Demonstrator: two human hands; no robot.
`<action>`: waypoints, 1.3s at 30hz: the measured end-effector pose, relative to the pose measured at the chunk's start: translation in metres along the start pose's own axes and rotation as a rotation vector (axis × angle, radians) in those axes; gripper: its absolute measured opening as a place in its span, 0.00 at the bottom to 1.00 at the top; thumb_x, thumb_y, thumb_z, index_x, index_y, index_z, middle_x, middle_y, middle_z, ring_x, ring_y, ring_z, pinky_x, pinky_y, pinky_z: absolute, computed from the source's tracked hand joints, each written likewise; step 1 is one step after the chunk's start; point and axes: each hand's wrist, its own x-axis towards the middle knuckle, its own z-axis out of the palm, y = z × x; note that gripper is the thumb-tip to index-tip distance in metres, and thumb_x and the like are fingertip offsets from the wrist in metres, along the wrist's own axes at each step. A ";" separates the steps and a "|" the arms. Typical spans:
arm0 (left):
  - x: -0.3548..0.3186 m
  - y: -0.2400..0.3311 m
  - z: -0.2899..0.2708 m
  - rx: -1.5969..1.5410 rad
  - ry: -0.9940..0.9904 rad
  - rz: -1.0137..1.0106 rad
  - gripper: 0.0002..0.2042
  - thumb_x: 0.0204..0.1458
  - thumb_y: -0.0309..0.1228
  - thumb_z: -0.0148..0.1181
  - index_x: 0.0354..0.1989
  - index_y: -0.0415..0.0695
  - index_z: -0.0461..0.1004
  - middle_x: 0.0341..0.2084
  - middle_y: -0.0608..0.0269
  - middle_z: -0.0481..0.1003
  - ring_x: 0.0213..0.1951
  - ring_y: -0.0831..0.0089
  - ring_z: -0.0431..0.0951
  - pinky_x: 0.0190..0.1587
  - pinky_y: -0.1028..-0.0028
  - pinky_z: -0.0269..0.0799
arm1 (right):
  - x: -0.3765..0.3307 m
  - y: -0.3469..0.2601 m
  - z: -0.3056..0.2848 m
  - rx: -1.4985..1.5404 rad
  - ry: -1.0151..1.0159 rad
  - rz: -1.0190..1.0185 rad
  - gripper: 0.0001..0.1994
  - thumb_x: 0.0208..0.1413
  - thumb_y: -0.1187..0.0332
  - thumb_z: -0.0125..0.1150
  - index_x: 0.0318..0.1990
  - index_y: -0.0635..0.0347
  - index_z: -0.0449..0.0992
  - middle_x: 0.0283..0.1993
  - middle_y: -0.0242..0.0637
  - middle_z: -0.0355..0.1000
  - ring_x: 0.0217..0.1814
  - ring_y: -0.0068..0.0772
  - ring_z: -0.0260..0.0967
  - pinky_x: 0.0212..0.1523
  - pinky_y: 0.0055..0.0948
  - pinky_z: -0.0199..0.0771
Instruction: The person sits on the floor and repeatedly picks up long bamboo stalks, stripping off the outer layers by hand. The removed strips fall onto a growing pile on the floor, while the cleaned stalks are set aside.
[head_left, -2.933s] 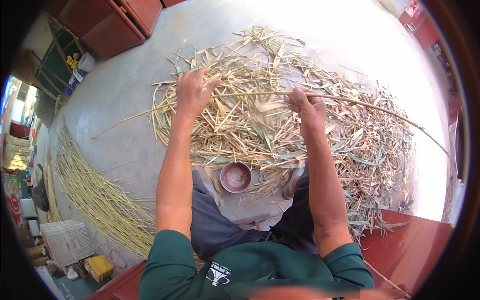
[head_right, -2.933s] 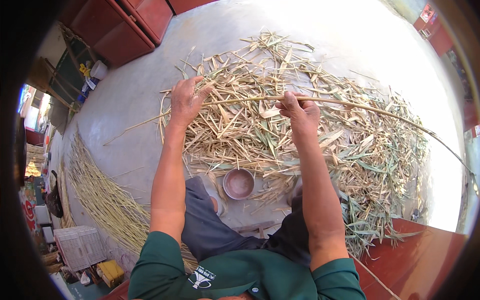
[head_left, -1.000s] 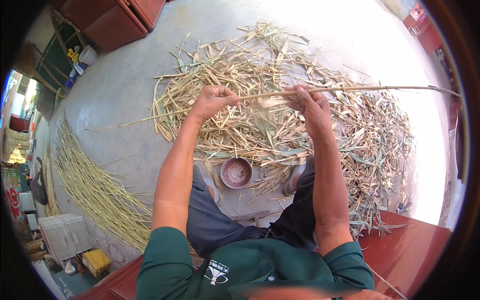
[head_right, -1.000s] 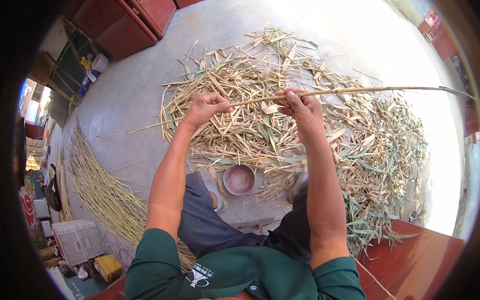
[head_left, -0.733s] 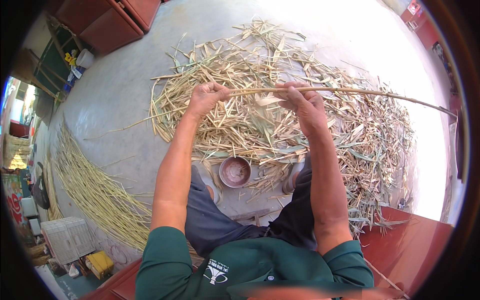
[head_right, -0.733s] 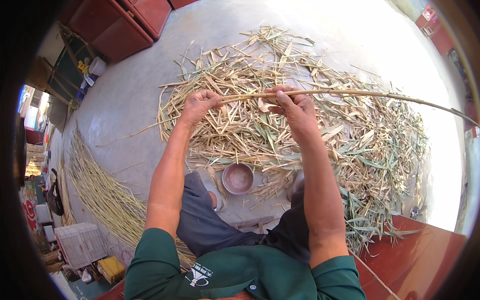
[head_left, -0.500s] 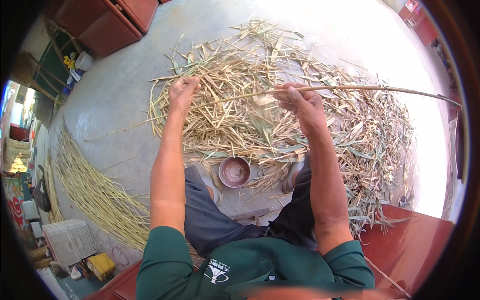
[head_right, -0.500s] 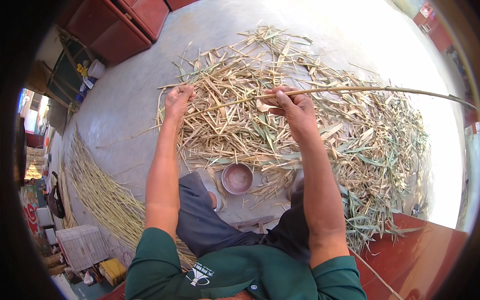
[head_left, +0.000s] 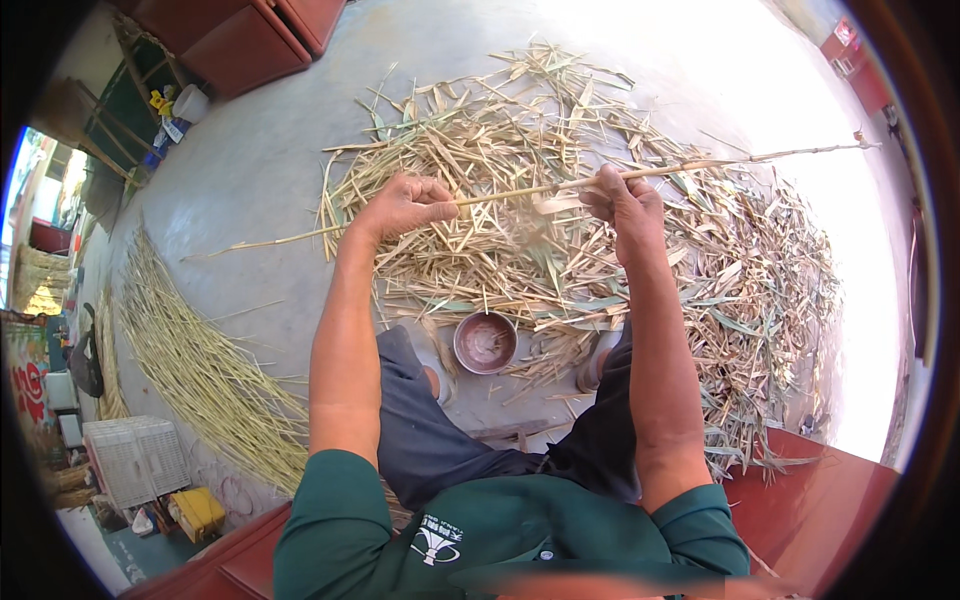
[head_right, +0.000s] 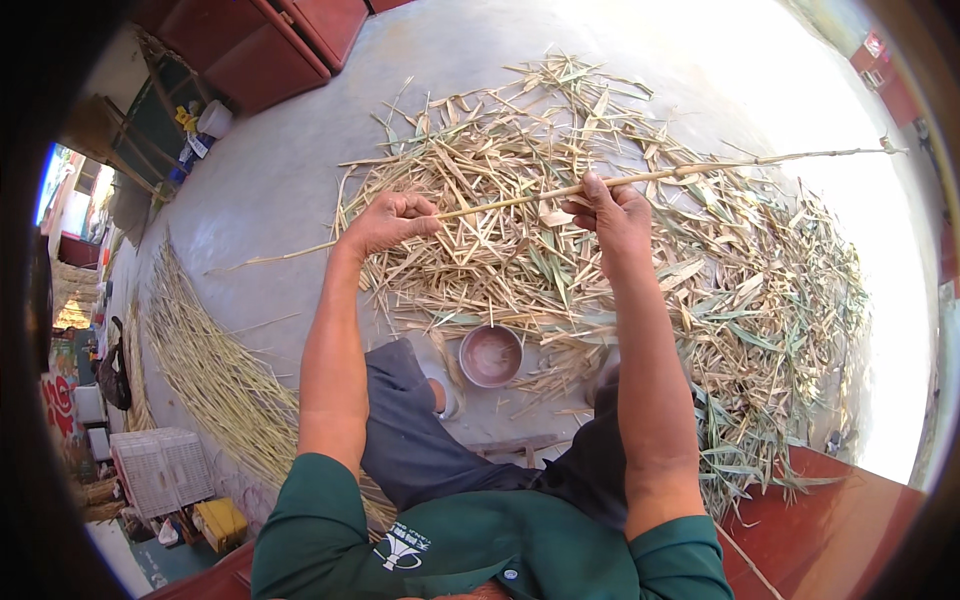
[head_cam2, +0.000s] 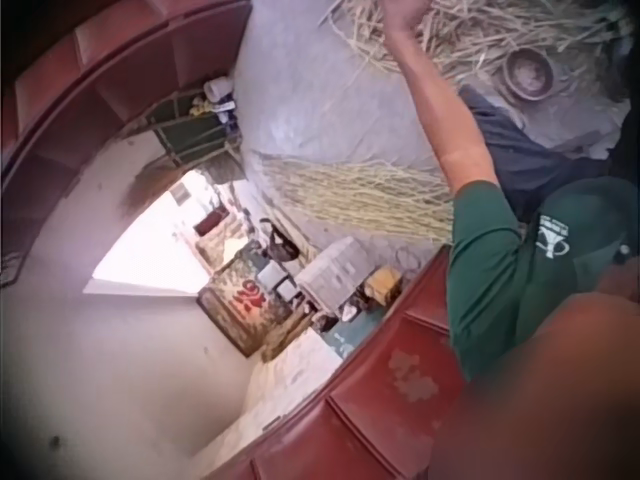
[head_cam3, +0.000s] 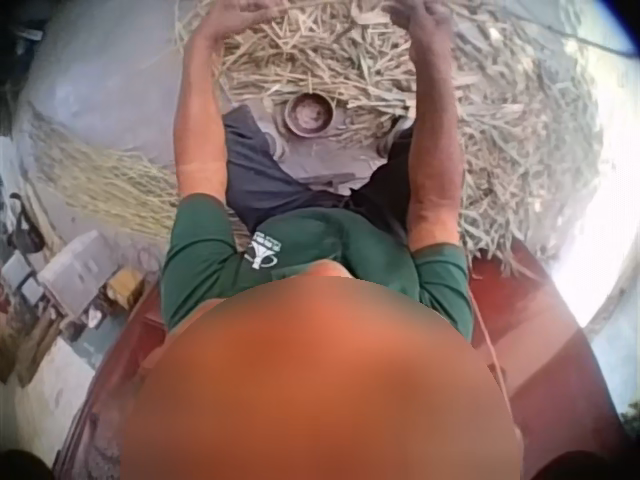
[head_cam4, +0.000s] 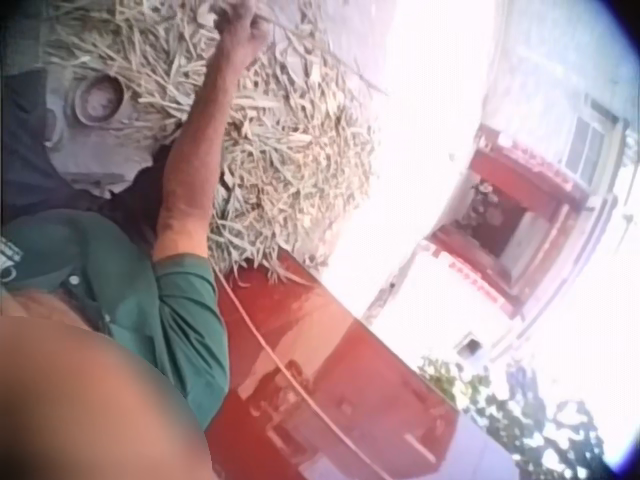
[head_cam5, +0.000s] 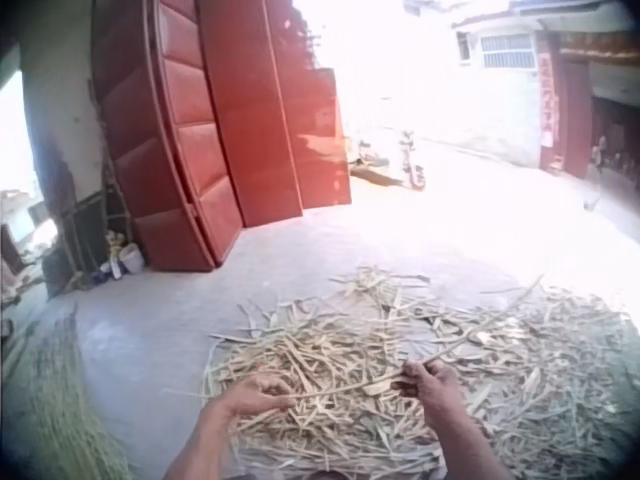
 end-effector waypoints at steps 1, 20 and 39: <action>-0.001 -0.001 0.002 0.026 -0.001 0.027 0.17 0.51 0.45 0.73 0.36 0.42 0.83 0.29 0.68 0.80 0.34 0.80 0.76 0.38 0.75 0.72 | 0.001 0.000 0.002 -0.003 0.012 0.006 0.16 0.65 0.59 0.63 0.44 0.67 0.76 0.37 0.41 0.81 0.36 0.29 0.82 0.32 0.19 0.79; 0.005 0.005 0.013 0.336 0.358 0.399 0.18 0.53 0.48 0.67 0.35 0.44 0.84 0.26 0.60 0.82 0.30 0.67 0.81 0.39 0.68 0.75 | 0.007 0.010 0.011 0.047 0.048 0.022 0.16 0.65 0.58 0.62 0.42 0.67 0.77 0.36 0.41 0.80 0.35 0.29 0.81 0.31 0.20 0.80; 0.012 0.003 0.029 0.809 0.540 0.537 0.14 0.51 0.41 0.70 0.37 0.42 0.81 0.29 0.58 0.78 0.31 0.60 0.77 0.40 0.63 0.69 | 0.010 0.012 0.018 0.033 0.070 -0.015 0.20 0.62 0.55 0.66 0.43 0.67 0.76 0.37 0.44 0.80 0.34 0.30 0.80 0.32 0.23 0.80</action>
